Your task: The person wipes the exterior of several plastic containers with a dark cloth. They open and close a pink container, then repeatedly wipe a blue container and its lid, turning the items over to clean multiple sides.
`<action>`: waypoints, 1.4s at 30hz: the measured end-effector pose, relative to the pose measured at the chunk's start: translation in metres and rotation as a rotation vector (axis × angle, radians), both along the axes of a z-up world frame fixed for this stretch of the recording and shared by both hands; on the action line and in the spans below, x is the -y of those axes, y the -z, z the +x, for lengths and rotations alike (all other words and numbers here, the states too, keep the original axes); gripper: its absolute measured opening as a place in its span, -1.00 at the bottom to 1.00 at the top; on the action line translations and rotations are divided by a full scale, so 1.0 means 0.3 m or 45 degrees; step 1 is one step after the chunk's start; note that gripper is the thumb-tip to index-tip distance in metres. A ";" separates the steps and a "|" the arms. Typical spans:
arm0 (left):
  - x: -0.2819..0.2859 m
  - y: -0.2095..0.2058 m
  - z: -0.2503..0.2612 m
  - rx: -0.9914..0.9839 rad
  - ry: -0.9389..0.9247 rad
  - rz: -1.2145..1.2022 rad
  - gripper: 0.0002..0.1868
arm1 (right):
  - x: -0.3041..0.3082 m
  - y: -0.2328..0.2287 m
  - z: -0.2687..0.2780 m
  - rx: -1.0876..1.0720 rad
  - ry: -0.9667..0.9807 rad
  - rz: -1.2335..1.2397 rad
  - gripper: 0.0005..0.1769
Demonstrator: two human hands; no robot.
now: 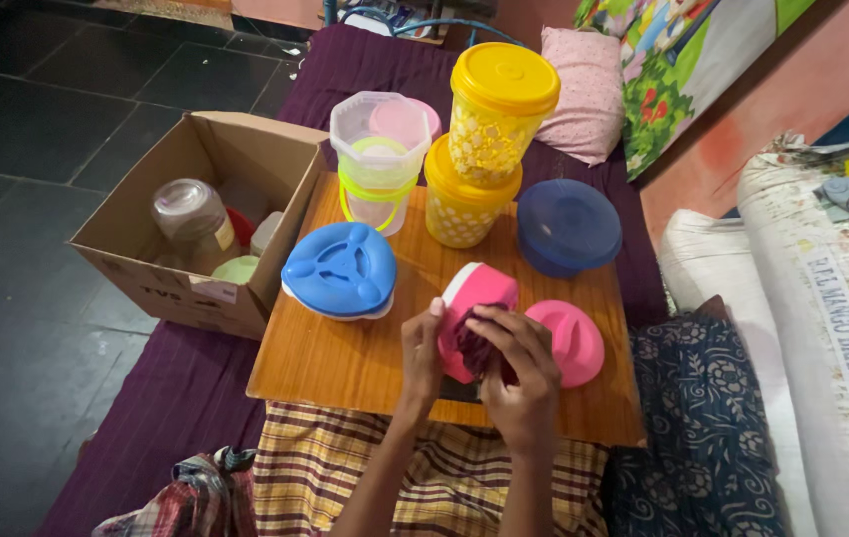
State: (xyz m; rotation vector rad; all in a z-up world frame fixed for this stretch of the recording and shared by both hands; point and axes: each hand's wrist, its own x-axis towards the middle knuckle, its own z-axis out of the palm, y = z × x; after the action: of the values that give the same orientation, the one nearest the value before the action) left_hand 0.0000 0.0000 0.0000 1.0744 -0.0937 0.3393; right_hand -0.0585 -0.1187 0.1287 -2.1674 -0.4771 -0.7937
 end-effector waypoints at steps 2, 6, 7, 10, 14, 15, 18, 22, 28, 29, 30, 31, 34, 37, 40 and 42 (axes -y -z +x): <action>-0.008 -0.132 -0.045 0.021 -0.004 0.291 -0.59 | -0.009 -0.002 0.023 0.080 -0.064 0.113 -0.57; -0.056 -0.332 -0.113 -0.033 0.028 0.644 -0.61 | 0.029 0.001 0.081 0.141 -0.263 0.336 -0.43; -0.076 -0.361 -0.125 0.007 0.031 0.701 -0.62 | 0.046 0.007 0.093 0.077 -0.215 0.353 -0.49; -0.125 -0.400 -0.148 0.066 0.048 0.794 -0.62 | 0.074 0.040 0.124 -0.206 -0.138 0.529 -0.64; -0.122 -0.381 -0.134 0.052 -0.005 0.685 -0.57 | 0.050 0.061 0.144 -0.401 -0.437 0.947 -0.53; -0.113 -0.368 -0.130 0.059 -0.033 0.651 -0.57 | 0.038 0.058 0.138 -0.350 -0.564 1.013 -0.46; -0.109 -0.327 -0.127 0.166 -0.142 0.555 -0.49 | -0.003 0.040 0.088 -0.205 -0.342 0.687 -0.48; -0.105 -0.313 -0.125 0.154 -0.340 0.717 -0.49 | -0.047 -0.029 0.041 -0.129 -0.300 0.447 -0.58; -0.087 -0.317 -0.102 0.075 -0.352 0.645 -0.43 | -0.121 -0.066 -0.008 -0.001 -0.225 0.137 -0.70; -0.085 -0.314 -0.111 0.107 -0.376 0.673 -0.42 | -0.117 -0.066 -0.007 0.060 -0.161 0.108 -0.71; -0.087 -0.309 -0.118 0.140 -0.400 0.700 -0.41 | -0.110 -0.065 -0.005 0.119 -0.096 0.077 -0.72; -0.083 -0.305 -0.120 0.157 -0.413 0.726 -0.40 | -0.092 -0.066 0.005 0.065 -0.145 0.185 -0.71; -0.071 -0.277 -0.123 0.167 -0.386 0.688 -0.36 | -0.024 -0.052 0.030 -0.082 -0.243 0.467 -0.66; -0.069 -0.236 -0.100 0.104 -0.269 0.472 -0.35 | 0.020 -0.010 0.065 -0.192 -0.294 0.655 -0.58; -0.081 -0.193 -0.065 0.058 -0.274 0.302 -0.40 | 0.048 0.044 0.113 -0.304 -0.418 0.809 -0.53; -0.093 -0.161 -0.052 0.026 -0.288 0.172 -0.43 | 0.059 0.095 0.136 -0.389 -0.444 0.972 -0.50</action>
State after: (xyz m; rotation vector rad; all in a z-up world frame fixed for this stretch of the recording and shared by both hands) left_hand -0.0155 0.0278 0.0483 1.2188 -0.0128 0.5536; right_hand -0.0177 -0.1365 0.1002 -1.4041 -0.3083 -0.3503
